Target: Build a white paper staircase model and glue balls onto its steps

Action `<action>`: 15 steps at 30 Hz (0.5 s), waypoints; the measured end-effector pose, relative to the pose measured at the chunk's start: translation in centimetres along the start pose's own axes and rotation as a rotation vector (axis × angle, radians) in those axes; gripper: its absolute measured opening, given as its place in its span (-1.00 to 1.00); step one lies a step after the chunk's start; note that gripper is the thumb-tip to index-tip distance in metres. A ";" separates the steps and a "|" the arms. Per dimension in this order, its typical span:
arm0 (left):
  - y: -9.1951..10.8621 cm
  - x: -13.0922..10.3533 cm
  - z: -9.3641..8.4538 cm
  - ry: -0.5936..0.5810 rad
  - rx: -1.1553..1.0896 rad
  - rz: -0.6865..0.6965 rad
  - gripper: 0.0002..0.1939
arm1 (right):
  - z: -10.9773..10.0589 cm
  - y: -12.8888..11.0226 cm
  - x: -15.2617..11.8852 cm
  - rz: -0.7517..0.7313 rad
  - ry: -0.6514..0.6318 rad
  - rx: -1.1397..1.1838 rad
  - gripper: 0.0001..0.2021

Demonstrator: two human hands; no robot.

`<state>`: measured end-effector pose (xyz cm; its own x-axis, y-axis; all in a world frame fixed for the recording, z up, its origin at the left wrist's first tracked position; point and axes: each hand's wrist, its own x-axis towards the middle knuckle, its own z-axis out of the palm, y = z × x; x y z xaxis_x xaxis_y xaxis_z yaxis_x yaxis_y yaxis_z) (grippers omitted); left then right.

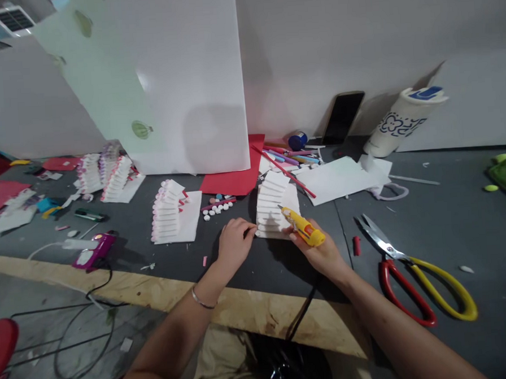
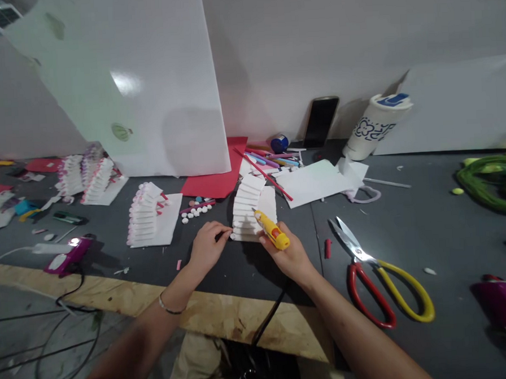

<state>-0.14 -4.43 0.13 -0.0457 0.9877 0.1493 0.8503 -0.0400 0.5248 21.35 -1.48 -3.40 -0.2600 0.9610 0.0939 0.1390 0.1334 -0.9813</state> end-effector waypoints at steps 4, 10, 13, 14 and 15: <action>-1.1 0.5 -1.1 0.113 -0.081 -0.034 -0.86 | 0.0 0.1 0.0 0.001 -0.006 0.005 -0.78; -4.5 1.2 -5.1 0.316 -0.050 -0.157 -0.83 | -0.4 0.4 -0.2 -0.026 0.019 -0.038 -0.81; -6.0 0.9 -6.2 0.268 0.094 -0.198 -0.82 | -0.5 0.3 -0.3 -0.060 0.042 -0.064 -0.83; -6.4 0.7 -6.4 0.237 0.155 -0.195 -0.81 | -0.6 0.3 -0.3 -0.069 0.059 -0.048 -0.83; -6.7 0.6 -6.4 0.204 0.215 -0.188 -0.80 | -0.6 0.2 -0.3 -0.075 0.074 -0.025 -0.82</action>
<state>-9.25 -4.57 2.06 -0.2978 0.9233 0.2423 0.9068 0.1943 0.3742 22.01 -1.63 -3.54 -0.1989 0.9634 0.1796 0.1456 0.2102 -0.9668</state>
